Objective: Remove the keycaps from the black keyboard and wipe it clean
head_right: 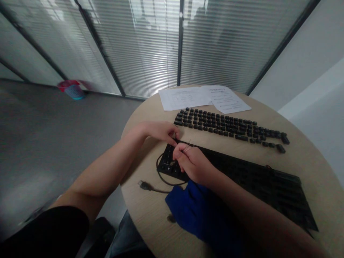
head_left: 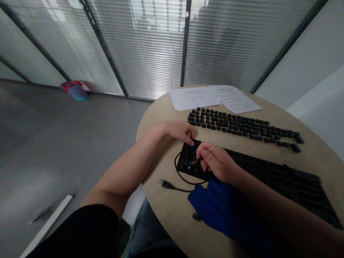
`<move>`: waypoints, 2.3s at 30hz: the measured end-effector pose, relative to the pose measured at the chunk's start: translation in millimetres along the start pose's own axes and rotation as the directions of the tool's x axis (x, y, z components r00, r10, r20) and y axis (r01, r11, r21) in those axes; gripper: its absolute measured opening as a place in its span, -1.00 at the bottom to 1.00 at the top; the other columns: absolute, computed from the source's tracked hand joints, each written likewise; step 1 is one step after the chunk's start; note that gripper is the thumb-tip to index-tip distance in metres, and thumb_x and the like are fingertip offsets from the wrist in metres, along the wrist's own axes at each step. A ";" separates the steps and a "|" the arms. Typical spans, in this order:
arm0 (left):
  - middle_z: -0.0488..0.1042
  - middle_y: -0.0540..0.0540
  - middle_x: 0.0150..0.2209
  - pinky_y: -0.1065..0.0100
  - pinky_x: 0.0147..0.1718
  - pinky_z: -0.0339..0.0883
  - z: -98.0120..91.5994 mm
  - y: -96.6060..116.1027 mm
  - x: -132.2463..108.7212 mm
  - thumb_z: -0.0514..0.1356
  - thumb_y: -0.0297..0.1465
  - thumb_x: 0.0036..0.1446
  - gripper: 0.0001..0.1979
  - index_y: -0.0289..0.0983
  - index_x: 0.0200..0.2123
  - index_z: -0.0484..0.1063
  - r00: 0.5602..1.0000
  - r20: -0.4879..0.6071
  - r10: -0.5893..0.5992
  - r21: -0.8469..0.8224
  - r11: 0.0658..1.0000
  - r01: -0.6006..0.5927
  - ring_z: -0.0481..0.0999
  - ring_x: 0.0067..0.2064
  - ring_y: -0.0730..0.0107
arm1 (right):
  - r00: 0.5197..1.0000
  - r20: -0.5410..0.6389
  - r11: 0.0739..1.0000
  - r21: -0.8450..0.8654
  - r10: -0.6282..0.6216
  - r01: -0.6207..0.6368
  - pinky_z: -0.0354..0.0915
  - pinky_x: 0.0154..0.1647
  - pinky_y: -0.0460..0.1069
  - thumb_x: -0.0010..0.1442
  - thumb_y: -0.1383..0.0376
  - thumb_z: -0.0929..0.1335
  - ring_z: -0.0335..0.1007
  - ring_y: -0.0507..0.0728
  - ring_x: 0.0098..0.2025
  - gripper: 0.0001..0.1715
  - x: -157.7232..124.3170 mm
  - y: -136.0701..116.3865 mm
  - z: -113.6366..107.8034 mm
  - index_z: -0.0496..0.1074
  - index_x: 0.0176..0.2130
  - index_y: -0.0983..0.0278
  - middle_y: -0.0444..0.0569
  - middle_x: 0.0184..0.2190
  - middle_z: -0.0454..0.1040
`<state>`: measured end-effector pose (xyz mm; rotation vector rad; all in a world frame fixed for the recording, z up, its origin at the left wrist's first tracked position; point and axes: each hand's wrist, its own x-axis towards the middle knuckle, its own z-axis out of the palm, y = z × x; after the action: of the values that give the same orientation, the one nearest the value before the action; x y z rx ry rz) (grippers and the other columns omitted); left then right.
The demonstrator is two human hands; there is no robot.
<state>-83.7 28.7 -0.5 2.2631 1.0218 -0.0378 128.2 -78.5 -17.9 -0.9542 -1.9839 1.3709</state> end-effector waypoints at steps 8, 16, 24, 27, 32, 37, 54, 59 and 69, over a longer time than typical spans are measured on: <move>0.49 0.05 -0.51 0.35 -0.42 0.12 2.2 -5.6 4.6 0.32 -0.23 0.10 -0.83 -0.22 -0.38 0.58 0.999 0.005 0.042 -0.061 0.997 -0.042 0.37 -0.45 0.42 | 1.000 0.006 0.999 -0.027 0.023 -0.023 0.18 -0.54 -0.07 0.41 0.05 0.20 0.24 0.04 -0.60 -0.63 -0.5 10.8 7.2 0.33 -0.33 0.20 -0.20 -0.66 0.32; 0.52 0.04 -0.49 0.35 -0.42 0.13 4.3 -10.2 9.0 0.30 -0.22 0.12 -0.81 -0.22 -0.37 0.59 1.000 -0.008 0.013 -0.050 0.999 -0.013 0.38 -0.46 0.44 | 0.998 0.056 0.998 -0.059 0.011 -0.008 0.11 -0.56 -0.07 0.40 0.09 0.22 0.20 0.04 -0.61 -0.67 -3.6 15.6 7.3 0.34 -0.33 0.19 -0.20 -0.64 0.30; 0.56 0.01 -0.45 0.34 -0.36 0.16 5.3 -10.8 10.3 0.32 -0.26 0.11 -0.83 -0.24 -0.38 0.61 1.000 -0.018 0.011 -0.077 0.997 -0.012 0.42 -0.41 0.40 | 0.994 0.102 0.966 -0.250 -0.040 0.065 0.05 -0.53 -0.04 0.36 0.12 0.28 0.21 0.05 -0.60 -0.72 -3.1 1.7 8.3 0.30 -0.37 0.19 -0.19 -0.64 0.32; 0.53 0.02 -0.48 0.34 -0.36 0.15 5.2 -10.9 10.3 0.32 -0.25 0.10 -0.82 -0.25 -0.39 0.60 0.999 -0.030 0.025 -0.075 0.997 -0.027 0.40 -0.43 0.41 | 0.990 0.124 0.944 -0.313 -0.066 0.102 0.05 -0.51 -0.04 0.33 0.12 0.32 0.18 0.04 -0.60 -0.74 -3.4 -2.4 9.4 0.31 -0.35 0.19 -0.20 -0.63 0.32; 0.54 0.01 -0.44 0.36 -0.39 0.14 5.2 -12.9 11.0 0.27 -0.20 0.13 -0.75 -0.27 -0.32 0.59 0.999 0.021 0.050 -0.041 0.998 -0.049 0.41 -0.43 0.42 | 0.980 0.164 0.909 -0.379 -0.117 0.171 0.03 -0.48 -0.05 0.36 0.12 0.31 0.18 0.03 -0.59 -0.73 -4.1 -2.7 10.3 0.31 -0.33 0.21 -0.21 -0.62 0.30; 0.55 -0.02 -0.42 0.34 -0.38 0.14 5.2 -13.8 10.9 0.27 -0.20 0.14 -0.74 -0.29 -0.30 0.59 0.998 0.007 0.068 -0.020 0.997 -0.068 0.40 -0.42 0.39 | 0.969 0.192 0.892 -0.393 -0.158 0.223 0.02 -0.48 -0.06 0.38 0.13 0.32 0.16 0.02 -0.61 -0.74 -4.3 -1.0 10.3 0.32 -0.31 0.22 -0.25 -0.63 0.26; 0.48 0.04 -0.51 0.36 -0.35 0.13 4.5 -14.8 10.2 0.30 -0.24 0.13 -0.80 -0.27 -0.38 0.56 0.994 -0.010 0.113 -0.057 0.992 -0.114 0.38 -0.41 0.42 | 0.951 0.169 0.870 -0.389 -0.257 0.304 0.09 -0.42 -0.05 0.40 0.06 0.35 0.35 0.07 -0.50 -0.67 -2.8 6.5 12.2 0.35 -0.32 0.22 -0.16 -0.54 0.42; 0.49 0.03 -0.49 0.35 -0.33 0.14 4.8 -15.5 10.3 0.30 -0.25 0.12 -0.81 -0.27 -0.36 0.58 0.994 -0.016 0.106 -0.052 0.993 -0.107 0.38 -0.39 0.40 | 0.947 0.112 0.882 -0.345 -0.301 0.321 0.10 -0.44 -0.04 0.41 -0.02 0.31 0.33 0.08 -0.52 -0.60 -4.1 13.9 11.2 0.36 -0.31 0.22 -0.17 -0.57 0.39; 0.47 0.05 -0.51 0.36 -0.31 0.16 5.2 -13.4 9.7 0.31 -0.27 0.12 -0.83 -0.27 -0.39 0.56 0.995 -0.023 0.099 -0.048 0.994 -0.100 0.37 -0.40 0.42 | 0.919 0.064 0.854 -0.348 -0.389 0.386 0.10 -0.45 -0.02 0.45 -0.12 0.20 0.30 0.07 -0.53 -0.46 -5.7 13.6 11.5 0.36 -0.32 0.22 -0.14 -0.56 0.39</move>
<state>-84.9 38.7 -14.7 2.2706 0.9095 0.0522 126.3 -86.3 -34.8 -0.6468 -2.3085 0.7992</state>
